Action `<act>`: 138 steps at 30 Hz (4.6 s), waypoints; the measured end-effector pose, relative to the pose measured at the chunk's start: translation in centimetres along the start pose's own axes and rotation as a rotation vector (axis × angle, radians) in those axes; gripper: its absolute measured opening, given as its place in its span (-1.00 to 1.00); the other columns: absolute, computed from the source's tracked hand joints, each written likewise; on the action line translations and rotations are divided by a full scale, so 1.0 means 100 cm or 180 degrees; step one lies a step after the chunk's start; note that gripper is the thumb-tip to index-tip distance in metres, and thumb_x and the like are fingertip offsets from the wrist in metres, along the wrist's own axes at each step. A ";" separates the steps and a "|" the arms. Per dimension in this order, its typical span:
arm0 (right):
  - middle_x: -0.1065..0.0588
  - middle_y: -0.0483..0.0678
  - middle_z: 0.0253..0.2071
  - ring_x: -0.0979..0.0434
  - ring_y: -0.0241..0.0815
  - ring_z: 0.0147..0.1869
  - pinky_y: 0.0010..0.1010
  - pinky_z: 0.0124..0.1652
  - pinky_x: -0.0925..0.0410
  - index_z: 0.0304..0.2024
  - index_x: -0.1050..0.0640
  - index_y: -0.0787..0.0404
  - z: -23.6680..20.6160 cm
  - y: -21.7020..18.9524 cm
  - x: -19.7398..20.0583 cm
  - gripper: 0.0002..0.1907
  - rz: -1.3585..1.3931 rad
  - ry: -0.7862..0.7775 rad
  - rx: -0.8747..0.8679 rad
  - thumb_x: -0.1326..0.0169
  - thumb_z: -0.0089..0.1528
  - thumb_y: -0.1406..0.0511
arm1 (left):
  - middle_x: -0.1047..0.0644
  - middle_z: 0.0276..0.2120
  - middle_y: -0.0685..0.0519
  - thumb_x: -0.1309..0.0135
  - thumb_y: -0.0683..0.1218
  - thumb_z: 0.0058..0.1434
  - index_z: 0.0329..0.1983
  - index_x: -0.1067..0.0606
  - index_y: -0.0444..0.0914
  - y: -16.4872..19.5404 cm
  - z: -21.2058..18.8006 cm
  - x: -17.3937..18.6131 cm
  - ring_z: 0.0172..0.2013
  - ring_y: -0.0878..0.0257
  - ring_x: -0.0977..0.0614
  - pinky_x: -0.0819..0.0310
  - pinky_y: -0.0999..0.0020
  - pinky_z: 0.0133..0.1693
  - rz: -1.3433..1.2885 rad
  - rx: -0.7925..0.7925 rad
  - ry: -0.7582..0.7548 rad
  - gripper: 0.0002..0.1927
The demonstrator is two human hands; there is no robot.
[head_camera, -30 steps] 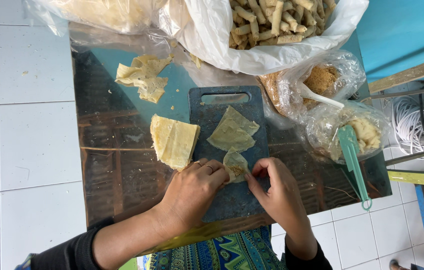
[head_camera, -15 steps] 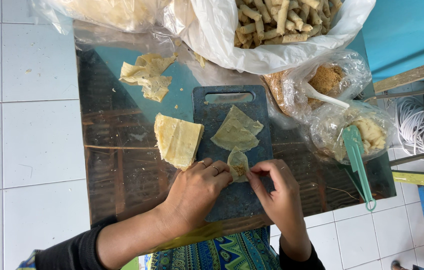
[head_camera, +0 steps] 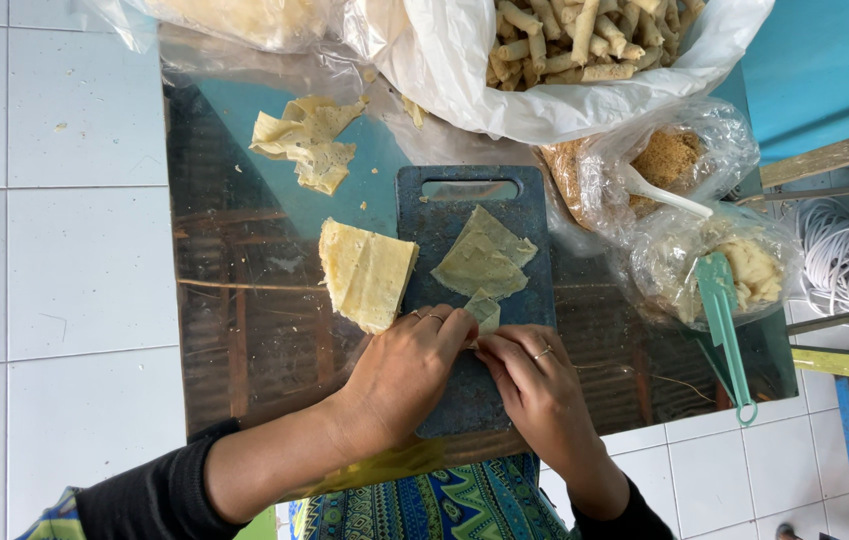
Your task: The person cuts thin pale sheets into triangular pieces on a cutting board using a green plastic scraper, then spoons a brown filling from a plastic bag onto the pieces and folds them into small parcels by hand. The folded pieces accumulate on the board as the person repeats the cycle.
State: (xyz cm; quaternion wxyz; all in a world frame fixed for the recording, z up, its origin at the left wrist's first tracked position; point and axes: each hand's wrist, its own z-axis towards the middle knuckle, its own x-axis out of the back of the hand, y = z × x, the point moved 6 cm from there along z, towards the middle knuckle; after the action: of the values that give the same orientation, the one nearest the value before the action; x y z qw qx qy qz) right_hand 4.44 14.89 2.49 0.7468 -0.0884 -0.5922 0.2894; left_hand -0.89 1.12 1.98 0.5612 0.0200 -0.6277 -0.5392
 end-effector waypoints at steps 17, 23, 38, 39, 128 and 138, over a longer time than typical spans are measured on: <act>-0.48 0.11 -0.19 -0.50 0.10 -0.04 -0.17 -0.12 -0.38 -0.19 -0.49 0.34 0.039 0.024 0.008 -0.73 -0.0049 -0.0583 0.0363 -0.25 0.09 0.46 | -0.52 -0.21 -0.05 -0.10 -0.14 0.27 -0.16 -0.48 -0.28 -0.016 0.003 -0.009 -0.26 -0.07 -0.65 -0.56 0.10 -0.34 -0.0348 0.0535 0.0402 -0.87; -0.50 0.04 -0.10 -0.52 0.00 -0.01 -0.22 -0.03 -0.42 -0.08 -0.54 0.38 0.025 0.026 0.008 -0.71 -0.0184 -0.0392 0.0842 -0.18 0.13 0.53 | -0.51 -0.22 -0.04 -0.15 -0.12 0.21 -0.19 -0.52 -0.25 -0.017 0.002 -0.009 -0.29 -0.03 -0.66 -0.57 0.14 -0.32 -0.0440 0.0281 0.0468 -0.85; -0.47 -0.01 -0.23 -0.45 -0.03 -0.10 -0.23 -0.14 -0.36 -0.23 -0.49 0.29 0.024 0.046 0.002 -0.74 0.0522 -0.0006 -0.0020 -0.34 0.14 0.42 | -0.48 -0.23 -0.07 -0.12 -0.17 0.25 -0.21 -0.47 -0.30 -0.017 0.005 -0.009 -0.29 -0.04 -0.63 -0.56 0.15 -0.34 -0.0344 0.0352 0.0550 -0.88; -0.49 -0.03 -0.20 -0.48 -0.04 -0.07 -0.23 -0.11 -0.37 -0.21 -0.50 0.29 0.023 0.043 0.001 -0.76 0.0472 -0.0008 0.0130 -0.31 0.15 0.45 | -0.48 -0.23 -0.08 -0.11 -0.18 0.24 -0.20 -0.45 -0.32 -0.016 0.005 -0.009 -0.28 -0.04 -0.63 -0.56 0.14 -0.33 -0.0314 0.0329 0.0578 -0.87; -0.47 -0.13 -0.35 -0.51 -0.19 -0.14 -0.27 -0.07 -0.34 -0.34 -0.56 0.16 0.061 0.035 0.012 -0.90 -0.2084 -0.0523 0.1809 -0.22 0.11 0.36 | -0.51 0.10 -0.05 -0.15 0.00 0.18 0.14 -0.49 -0.41 0.002 0.002 -0.020 -0.23 0.15 -0.61 -0.53 0.25 -0.22 0.1417 -0.0361 0.0258 -0.47; -0.56 -0.04 -0.10 -0.56 -0.10 0.02 -0.29 0.01 -0.43 -0.04 -0.62 0.28 0.060 0.027 0.007 -0.70 -0.0612 -0.0457 0.1852 -0.22 0.15 0.37 | -0.44 -0.09 -0.12 -0.08 -0.05 0.31 0.03 -0.38 -0.32 0.006 -0.005 -0.012 -0.09 0.03 -0.58 -0.49 0.16 -0.09 0.1023 -0.0267 0.0223 -0.68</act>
State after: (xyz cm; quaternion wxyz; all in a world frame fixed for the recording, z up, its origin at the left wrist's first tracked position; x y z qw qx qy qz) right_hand -1.93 16.22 3.45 0.7211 0.2060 -0.5414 0.3802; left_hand 0.20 1.78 1.48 0.6621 -0.0854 -0.5797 -0.4672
